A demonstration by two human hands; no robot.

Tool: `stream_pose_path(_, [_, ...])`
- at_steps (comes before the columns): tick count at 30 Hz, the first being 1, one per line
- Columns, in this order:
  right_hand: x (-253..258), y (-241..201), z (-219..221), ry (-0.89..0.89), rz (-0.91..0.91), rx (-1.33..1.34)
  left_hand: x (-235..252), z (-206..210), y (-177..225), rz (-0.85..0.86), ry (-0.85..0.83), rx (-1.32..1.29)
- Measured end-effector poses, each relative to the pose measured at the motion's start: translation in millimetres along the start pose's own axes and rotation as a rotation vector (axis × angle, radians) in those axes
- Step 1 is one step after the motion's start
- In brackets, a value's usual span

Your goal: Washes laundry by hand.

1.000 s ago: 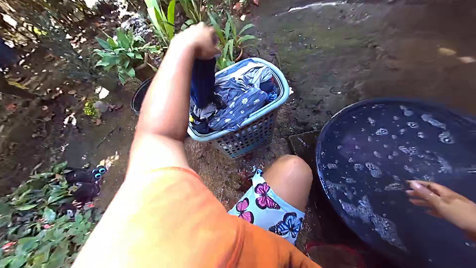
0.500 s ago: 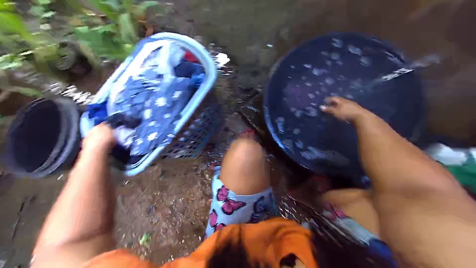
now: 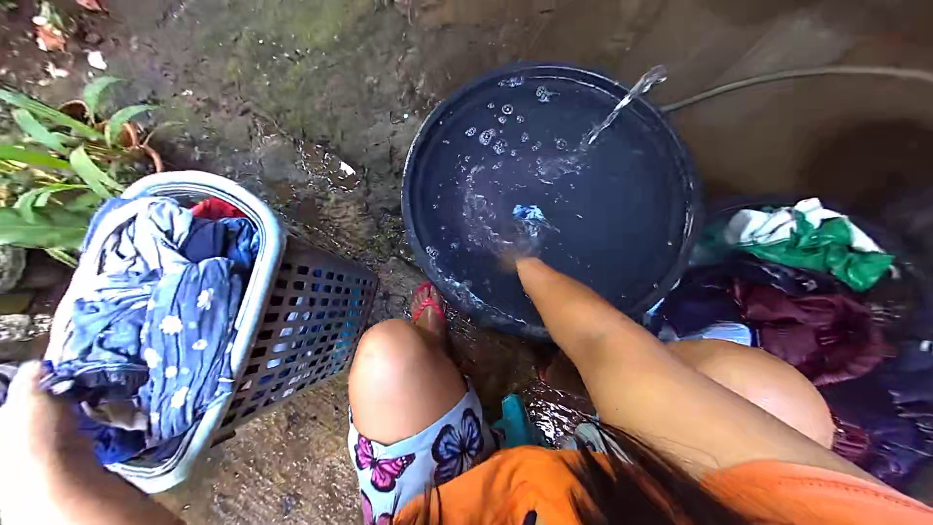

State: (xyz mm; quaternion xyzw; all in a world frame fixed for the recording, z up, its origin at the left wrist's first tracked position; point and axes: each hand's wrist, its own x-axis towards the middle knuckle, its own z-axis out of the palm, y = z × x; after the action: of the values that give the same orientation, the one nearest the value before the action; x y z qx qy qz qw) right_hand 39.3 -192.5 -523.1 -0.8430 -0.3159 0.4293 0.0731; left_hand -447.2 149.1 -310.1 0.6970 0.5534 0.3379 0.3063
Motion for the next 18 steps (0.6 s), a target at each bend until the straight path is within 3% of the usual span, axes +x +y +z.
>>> stream_pose_path(1, [-1, 8, 11, -0.018, -0.037, -0.044, -12, 26, 67, -0.282, 0.103, 0.087])
stream_pose_path(2, [-4, 14, 20, -0.020, -0.063, -0.082, -25, 43, 111, -0.278, 0.092, 0.152])
stream_pose_path(4, [-8, 26, 21, -0.035, -0.091, -0.148, -28, 67, 152, 0.079, -0.048, 0.232])
stream_pose_path(6, [-41, 11, -25, -0.091, -0.125, -0.152, -21, 102, 186, 0.415, -0.228, 0.268])
stream_pose_path(8, [-84, -9, -80, -0.054, -0.222, -0.057, -61, 151, 255, 0.492, -0.454, 0.244])
stream_pose_path(10, [-131, -27, -129, 0.037, -0.298, 0.043, -101, 203, 298, 0.500, -0.752, 0.160])
stream_pose_path(14, [-218, -42, -201, 0.283, -0.542, 0.100, -160, 305, 307, 0.562, -1.249, -0.219])
stream_pose_path(16, [-254, -40, -224, 0.398, -0.649, 0.061, -183, 338, 295, 0.519, -1.403, -0.370])
stream_pose_path(18, [-278, -31, -237, 0.554, -0.724, 0.071, -193, 361, 283, 0.491, -1.456, -0.270])
